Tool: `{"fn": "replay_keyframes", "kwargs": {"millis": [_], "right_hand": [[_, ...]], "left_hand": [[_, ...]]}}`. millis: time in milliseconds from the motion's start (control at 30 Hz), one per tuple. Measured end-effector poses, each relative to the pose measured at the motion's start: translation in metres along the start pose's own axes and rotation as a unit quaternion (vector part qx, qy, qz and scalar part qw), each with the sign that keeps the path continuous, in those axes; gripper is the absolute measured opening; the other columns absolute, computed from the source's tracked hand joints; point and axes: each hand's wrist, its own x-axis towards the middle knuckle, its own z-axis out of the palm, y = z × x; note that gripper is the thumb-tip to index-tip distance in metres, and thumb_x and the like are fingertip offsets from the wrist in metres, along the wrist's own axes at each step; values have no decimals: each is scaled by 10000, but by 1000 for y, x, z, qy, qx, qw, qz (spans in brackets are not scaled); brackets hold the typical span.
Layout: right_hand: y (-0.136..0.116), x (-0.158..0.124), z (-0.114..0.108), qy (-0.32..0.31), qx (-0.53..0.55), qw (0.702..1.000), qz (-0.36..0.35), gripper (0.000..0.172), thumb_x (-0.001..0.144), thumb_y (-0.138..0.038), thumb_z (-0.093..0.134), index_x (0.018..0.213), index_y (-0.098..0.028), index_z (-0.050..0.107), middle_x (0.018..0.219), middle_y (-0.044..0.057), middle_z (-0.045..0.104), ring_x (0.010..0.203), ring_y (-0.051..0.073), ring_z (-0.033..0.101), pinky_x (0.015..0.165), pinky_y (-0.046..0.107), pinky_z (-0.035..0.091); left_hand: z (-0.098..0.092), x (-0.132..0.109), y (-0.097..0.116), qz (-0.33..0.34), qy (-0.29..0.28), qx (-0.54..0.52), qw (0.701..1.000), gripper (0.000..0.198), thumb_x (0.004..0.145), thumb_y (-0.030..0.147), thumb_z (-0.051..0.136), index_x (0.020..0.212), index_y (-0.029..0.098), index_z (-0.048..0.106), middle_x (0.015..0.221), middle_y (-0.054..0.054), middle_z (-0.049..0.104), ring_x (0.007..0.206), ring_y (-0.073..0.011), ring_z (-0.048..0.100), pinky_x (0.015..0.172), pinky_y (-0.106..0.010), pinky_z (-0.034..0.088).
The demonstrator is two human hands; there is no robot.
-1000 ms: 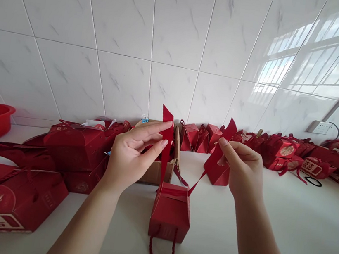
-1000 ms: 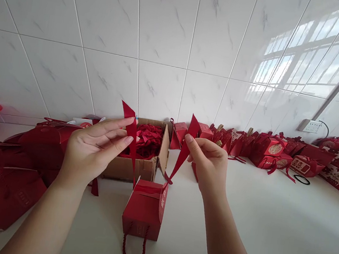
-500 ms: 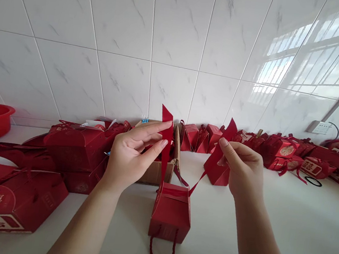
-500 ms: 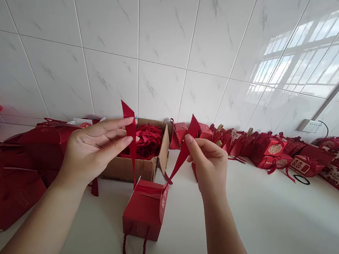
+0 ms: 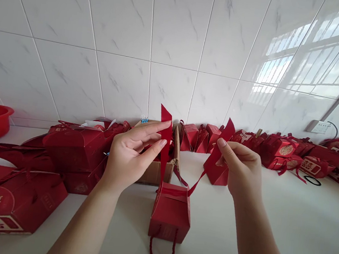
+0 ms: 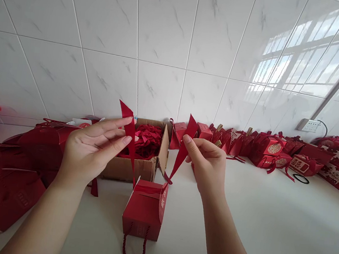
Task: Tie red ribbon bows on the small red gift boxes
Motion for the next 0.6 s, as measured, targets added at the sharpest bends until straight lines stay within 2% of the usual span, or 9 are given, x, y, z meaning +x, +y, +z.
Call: {"fn": "replay_keyframes", "kwargs": {"millis": [433, 500, 600], "right_hand": [[-1, -2, 1, -4, 12, 1000, -3, 294, 755, -437, 702, 608, -187, 649, 483, -15, 501, 498, 81, 440, 428, 215, 281], [-1, -2, 1, -4, 15, 1000, -2, 293, 758, -431, 701, 607, -186, 647, 490, -16, 496, 506, 80, 438, 433, 215, 284], [1, -2, 1, -5, 30, 1000, 1, 280, 756, -428, 705, 622, -188, 649, 516, -18, 493, 521, 81, 438, 440, 215, 288]], "left_hand": [[0, 0, 0, -5, -7, -12, 1000, 389, 779, 120, 671, 1128, 292, 652, 1036, -12, 695, 823, -90, 655, 745, -172, 564], [-1, 1, -1, 3, -9, -15, 1000, 322, 772, 107, 672, 1048, 273, 682, 983, -7, 694, 819, -96, 654, 729, -178, 560], [-1, 1, -2, 17, -12, -19, 1000, 119, 767, 100, 670, 791, 212, 700, 888, -1, 682, 807, -105, 653, 709, -186, 557]]}}
